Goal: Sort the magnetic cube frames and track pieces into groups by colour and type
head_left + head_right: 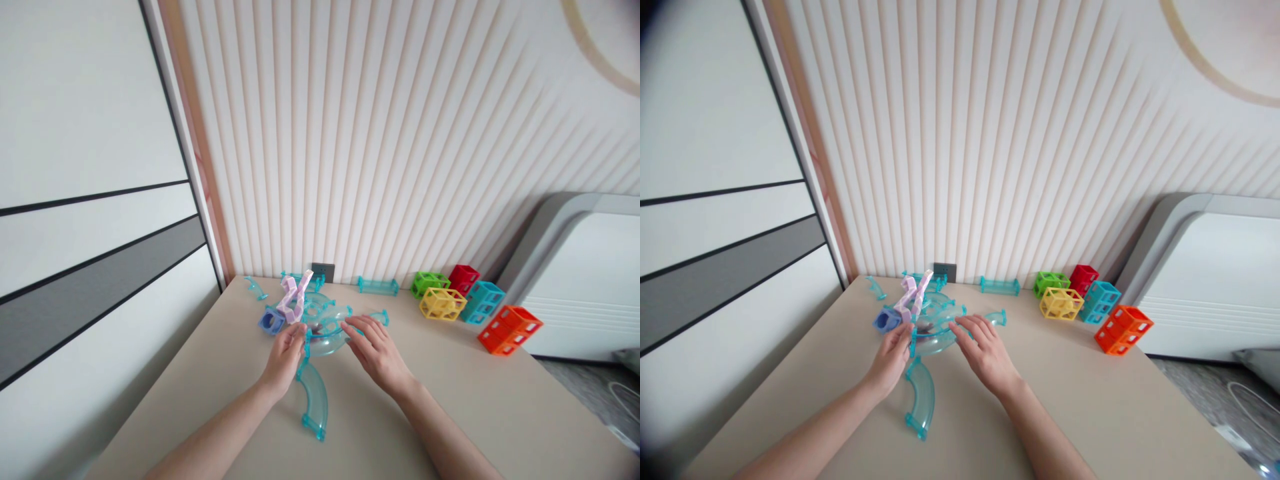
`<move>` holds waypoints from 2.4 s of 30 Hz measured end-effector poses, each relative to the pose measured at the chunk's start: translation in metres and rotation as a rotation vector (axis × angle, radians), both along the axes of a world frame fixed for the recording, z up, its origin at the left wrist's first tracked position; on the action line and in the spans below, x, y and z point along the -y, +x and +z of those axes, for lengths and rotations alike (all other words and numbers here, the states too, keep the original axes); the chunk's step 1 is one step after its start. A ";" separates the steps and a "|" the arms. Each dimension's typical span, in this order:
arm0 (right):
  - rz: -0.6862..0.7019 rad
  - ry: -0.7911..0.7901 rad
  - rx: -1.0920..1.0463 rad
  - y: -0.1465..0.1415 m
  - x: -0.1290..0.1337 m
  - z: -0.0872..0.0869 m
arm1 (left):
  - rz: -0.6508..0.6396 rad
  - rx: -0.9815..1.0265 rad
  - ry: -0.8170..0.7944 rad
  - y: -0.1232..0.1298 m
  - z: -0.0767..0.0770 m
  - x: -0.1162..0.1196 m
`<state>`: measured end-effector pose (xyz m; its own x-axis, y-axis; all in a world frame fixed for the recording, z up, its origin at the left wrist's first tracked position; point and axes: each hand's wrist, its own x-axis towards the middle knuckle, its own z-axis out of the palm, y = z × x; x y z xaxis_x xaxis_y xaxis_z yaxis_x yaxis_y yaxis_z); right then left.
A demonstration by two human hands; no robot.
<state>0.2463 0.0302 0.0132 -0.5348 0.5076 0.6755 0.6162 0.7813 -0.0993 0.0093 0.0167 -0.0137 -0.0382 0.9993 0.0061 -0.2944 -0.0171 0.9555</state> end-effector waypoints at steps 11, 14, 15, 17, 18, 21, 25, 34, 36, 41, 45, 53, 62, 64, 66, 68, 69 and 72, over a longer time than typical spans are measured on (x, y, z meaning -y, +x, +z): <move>-0.025 0.016 -0.016 0.001 -0.001 0.000 | -0.048 -0.045 0.057 -0.002 -0.004 0.003; -0.038 0.033 0.001 0.002 -0.001 -0.001 | -0.093 -0.060 0.094 -0.002 0.004 0.007; -0.040 0.034 0.006 0.003 -0.002 -0.002 | -0.129 -0.070 0.125 -0.002 0.008 0.009; -0.036 0.027 0.005 0.004 -0.002 -0.003 | -0.205 -0.081 0.201 -0.001 0.014 0.011; -0.030 0.026 0.000 0.005 -0.002 -0.004 | -0.228 -0.080 0.230 0.000 0.016 0.012; -0.023 0.059 -0.070 0.004 -0.001 -0.007 | -0.202 -0.075 0.253 0.000 0.015 0.010; -0.116 0.066 -0.300 0.000 0.001 -0.009 | -0.125 -0.030 0.226 -0.004 0.006 0.004; -0.204 -0.277 -0.556 -0.002 -0.007 -0.026 | -0.263 0.000 0.288 -0.005 0.012 0.009; -0.207 -0.248 -0.552 -0.001 -0.008 -0.027 | -0.275 -0.011 0.301 -0.003 0.013 0.012; -0.170 -0.176 -0.513 0.002 -0.005 -0.022 | -0.227 -0.013 0.295 0.000 0.013 0.014; -0.107 -0.185 -0.492 0.000 0.000 -0.017 | -0.168 -0.024 0.283 -0.002 0.016 0.012; 0.038 -0.286 -0.591 -0.005 0.004 -0.006 | -0.188 -0.021 0.232 -0.004 0.015 0.011; 0.308 -0.725 -0.739 -0.004 0.016 -0.005 | -0.166 -0.017 0.254 -0.006 0.013 0.010; 0.354 -0.801 -0.811 -0.007 0.017 -0.009 | -0.153 -0.020 0.261 -0.006 0.014 0.010; 0.316 -0.830 -0.921 -0.012 0.016 -0.013 | -0.159 -0.029 0.286 -0.006 0.015 0.010; 0.238 -0.856 -1.038 -0.017 0.015 -0.015 | -0.174 -0.052 0.317 -0.006 0.014 0.010; 0.210 -0.872 -1.086 -0.020 0.014 -0.015 | -0.177 -0.067 0.330 -0.006 0.014 0.010; 0.191 -0.929 -1.158 -0.023 0.013 -0.011 | -0.178 -0.102 0.353 -0.006 0.011 0.010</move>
